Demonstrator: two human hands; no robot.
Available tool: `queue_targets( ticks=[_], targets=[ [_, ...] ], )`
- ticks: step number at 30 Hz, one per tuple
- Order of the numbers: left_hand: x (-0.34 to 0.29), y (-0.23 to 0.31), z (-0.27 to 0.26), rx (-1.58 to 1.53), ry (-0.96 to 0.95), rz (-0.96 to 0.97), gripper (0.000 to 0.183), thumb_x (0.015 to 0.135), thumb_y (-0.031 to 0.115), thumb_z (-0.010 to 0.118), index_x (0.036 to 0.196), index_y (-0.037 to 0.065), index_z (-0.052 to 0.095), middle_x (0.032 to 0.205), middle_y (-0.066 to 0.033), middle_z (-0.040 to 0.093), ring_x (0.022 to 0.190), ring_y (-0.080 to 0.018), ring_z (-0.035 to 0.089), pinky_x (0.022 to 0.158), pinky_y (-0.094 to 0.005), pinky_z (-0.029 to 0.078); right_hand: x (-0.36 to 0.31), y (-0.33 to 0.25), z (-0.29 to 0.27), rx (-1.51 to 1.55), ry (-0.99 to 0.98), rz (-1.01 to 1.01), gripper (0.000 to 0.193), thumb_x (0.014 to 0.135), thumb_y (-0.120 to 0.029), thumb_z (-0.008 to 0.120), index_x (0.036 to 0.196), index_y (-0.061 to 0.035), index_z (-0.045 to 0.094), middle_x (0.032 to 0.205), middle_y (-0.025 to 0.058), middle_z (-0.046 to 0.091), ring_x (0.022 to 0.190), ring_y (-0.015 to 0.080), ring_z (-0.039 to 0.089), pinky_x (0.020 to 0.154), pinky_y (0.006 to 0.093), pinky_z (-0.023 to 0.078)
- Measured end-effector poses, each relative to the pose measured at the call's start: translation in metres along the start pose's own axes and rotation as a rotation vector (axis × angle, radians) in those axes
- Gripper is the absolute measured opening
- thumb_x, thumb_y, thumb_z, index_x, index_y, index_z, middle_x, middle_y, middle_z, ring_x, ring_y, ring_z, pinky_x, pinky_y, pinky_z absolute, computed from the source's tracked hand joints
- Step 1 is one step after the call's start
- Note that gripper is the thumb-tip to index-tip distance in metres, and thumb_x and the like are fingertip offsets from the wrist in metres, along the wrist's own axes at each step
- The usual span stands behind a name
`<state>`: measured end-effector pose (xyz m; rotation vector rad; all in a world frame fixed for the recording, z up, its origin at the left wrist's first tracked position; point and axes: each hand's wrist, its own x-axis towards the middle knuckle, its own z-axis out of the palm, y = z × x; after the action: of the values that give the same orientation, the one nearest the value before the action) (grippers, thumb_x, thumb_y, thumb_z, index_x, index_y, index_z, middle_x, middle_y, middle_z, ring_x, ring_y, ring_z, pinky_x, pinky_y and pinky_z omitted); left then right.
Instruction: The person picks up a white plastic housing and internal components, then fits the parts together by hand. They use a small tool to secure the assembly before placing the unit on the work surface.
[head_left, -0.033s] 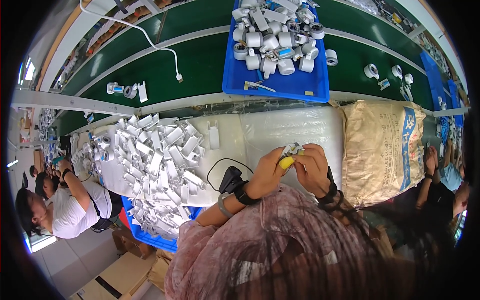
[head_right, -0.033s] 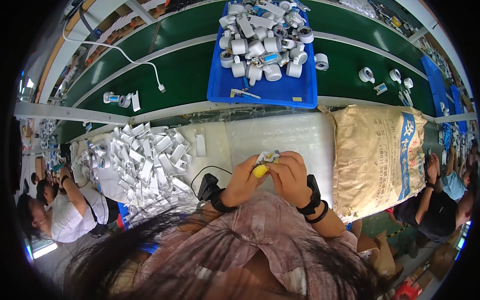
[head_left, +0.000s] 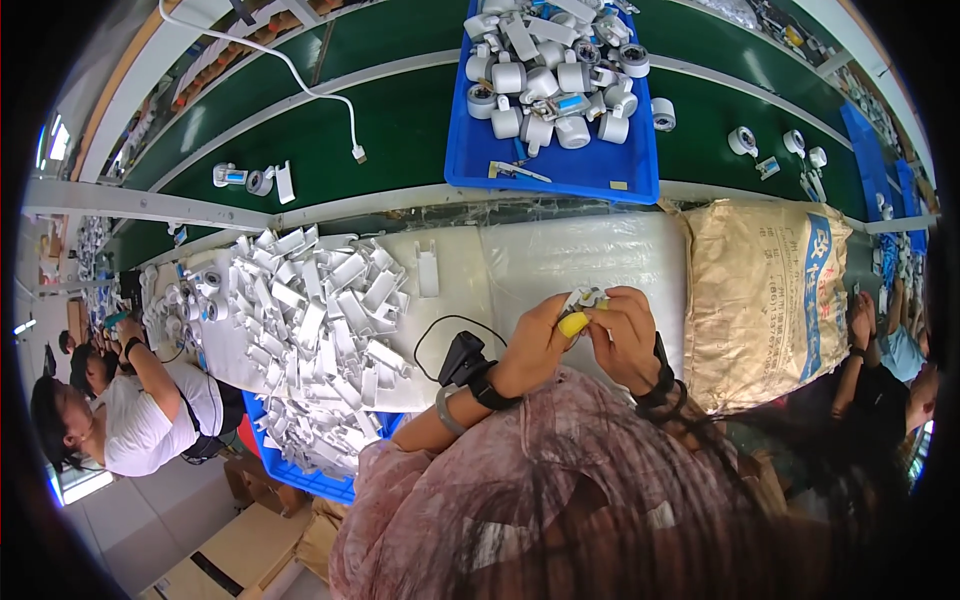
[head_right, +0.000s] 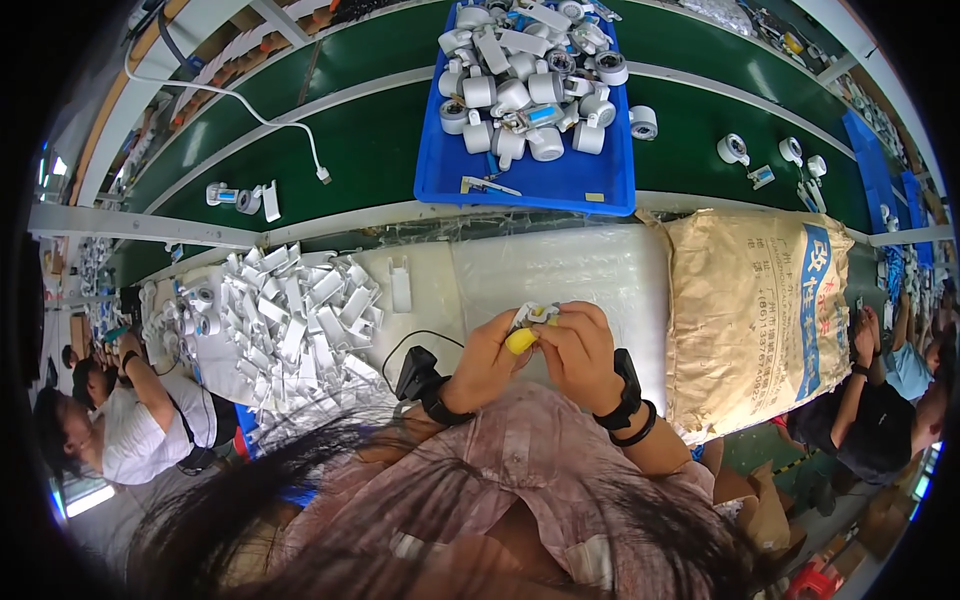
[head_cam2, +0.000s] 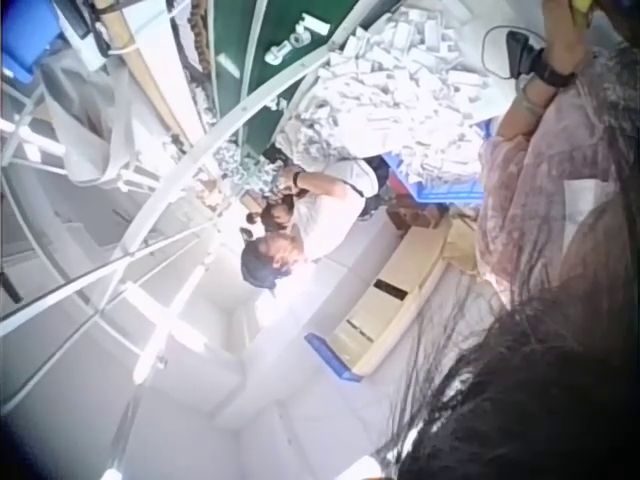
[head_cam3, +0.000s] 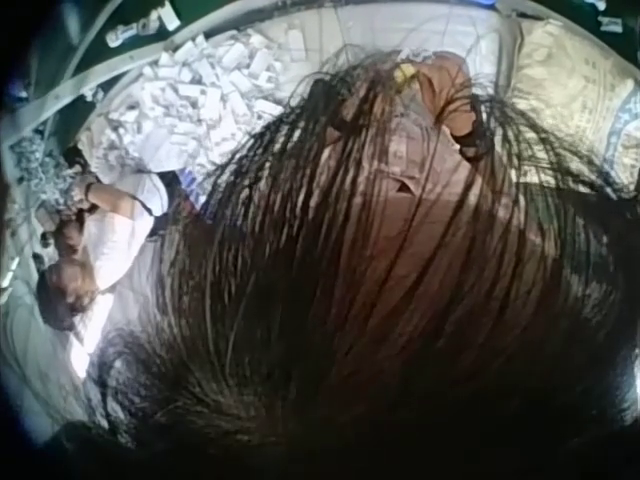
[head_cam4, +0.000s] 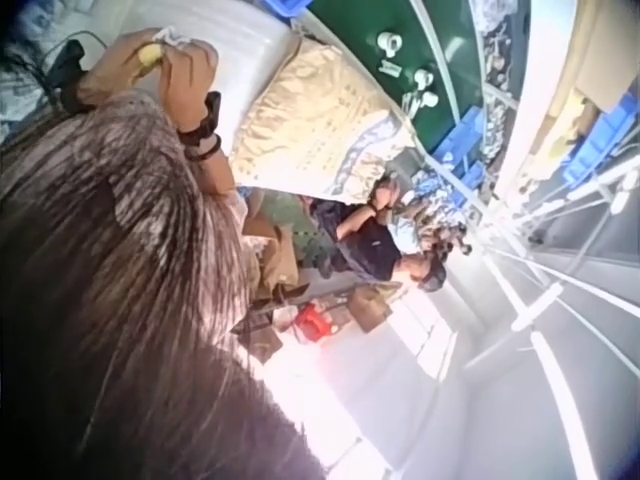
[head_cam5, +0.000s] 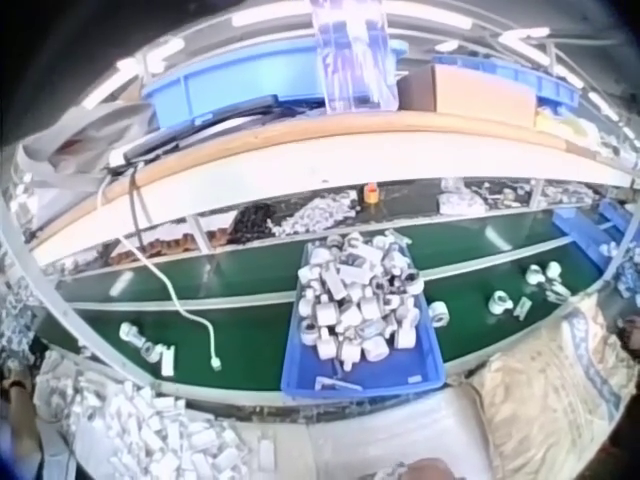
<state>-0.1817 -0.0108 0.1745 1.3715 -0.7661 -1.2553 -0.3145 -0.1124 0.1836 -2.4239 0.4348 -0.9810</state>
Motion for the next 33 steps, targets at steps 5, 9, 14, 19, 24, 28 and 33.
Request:
queue_targets(
  ticks=[5, 9, 14, 19, 24, 28, 33],
  targets=[
    [0.001, 0.004, -0.002, 0.120, 0.015, 0.086, 0.017, 0.095, 0.009, 0.048, 0.109, 0.001, 0.056, 0.068, 0.0005, 0.051, 0.059, -0.0066, 0.044, 0.052, -0.0237, 0.038, 0.001, -0.003, 0.001, -0.007, 0.001, 0.004, 0.030, 0.065, 0.007, 0.074, 0.092, -0.0033, 0.065, 0.085, 0.0100, 0.057, 0.086, 0.0334, 0.058, 0.074, 0.0399, 0.051],
    [0.002, 0.000, -0.003, 0.213, 0.034, 0.203, 0.018, 0.093, 0.006, 0.049, 0.109, 0.000, 0.055, 0.069, -0.0014, 0.051, 0.060, -0.0090, 0.046, 0.054, -0.0256, 0.040, -0.002, -0.001, 0.002, 0.013, 0.018, 0.000, 0.029, 0.065, 0.007, 0.074, 0.091, -0.0026, 0.064, 0.084, 0.0101, 0.056, 0.085, 0.0333, 0.059, 0.076, 0.0402, 0.052],
    [0.003, -0.005, -0.004, 0.172, 0.013, 0.210, 0.019, 0.093, 0.004, 0.048, 0.110, 0.000, 0.055, 0.072, -0.0019, 0.052, 0.062, -0.0090, 0.047, 0.055, -0.0257, 0.040, -0.003, 0.004, 0.002, 0.037, 0.020, -0.038, 0.029, 0.065, 0.007, 0.074, 0.091, -0.0023, 0.064, 0.084, 0.0104, 0.056, 0.085, 0.0331, 0.059, 0.077, 0.0405, 0.052],
    [0.000, -0.003, -0.002, 0.110, 0.004, 0.116, 0.018, 0.095, 0.007, 0.047, 0.109, 0.000, 0.055, 0.069, 0.0000, 0.050, 0.059, -0.0066, 0.043, 0.052, -0.0241, 0.037, -0.003, 0.001, 0.003, 0.024, 0.024, -0.015, 0.028, 0.066, 0.006, 0.074, 0.090, -0.0021, 0.064, 0.084, 0.0100, 0.055, 0.086, 0.0327, 0.060, 0.077, 0.0414, 0.053],
    [-0.002, -0.002, 0.000, 0.093, 0.025, 0.102, 0.017, 0.095, 0.009, 0.048, 0.106, -0.001, 0.055, 0.066, 0.0008, 0.050, 0.057, -0.0064, 0.043, 0.050, -0.0239, 0.036, -0.003, -0.002, 0.004, 0.028, 0.028, -0.004, 0.027, 0.066, 0.006, 0.074, 0.090, -0.0022, 0.065, 0.082, 0.0097, 0.054, 0.082, 0.0320, 0.060, 0.078, 0.0420, 0.054],
    [-0.002, 0.002, 0.003, 0.173, 0.079, 0.162, 0.017, 0.095, 0.009, 0.049, 0.105, -0.001, 0.057, 0.067, -0.0020, 0.053, 0.059, -0.0078, 0.046, 0.052, -0.0246, 0.039, -0.002, -0.005, 0.003, 0.014, 0.028, 0.003, 0.027, 0.067, 0.007, 0.074, 0.091, -0.0025, 0.065, 0.081, 0.0098, 0.054, 0.078, 0.0314, 0.059, 0.080, 0.0425, 0.054],
    [-0.003, -0.003, 0.004, 0.249, 0.156, 0.226, 0.017, 0.094, 0.009, 0.050, 0.105, -0.002, 0.057, 0.068, -0.0044, 0.053, 0.060, -0.0090, 0.048, 0.054, -0.0255, 0.042, 0.000, -0.008, 0.007, 0.015, 0.054, 0.040, 0.026, 0.068, 0.007, 0.073, 0.090, -0.0025, 0.065, 0.081, 0.0101, 0.054, 0.079, 0.0313, 0.059, 0.081, 0.0423, 0.055]
  ],
)
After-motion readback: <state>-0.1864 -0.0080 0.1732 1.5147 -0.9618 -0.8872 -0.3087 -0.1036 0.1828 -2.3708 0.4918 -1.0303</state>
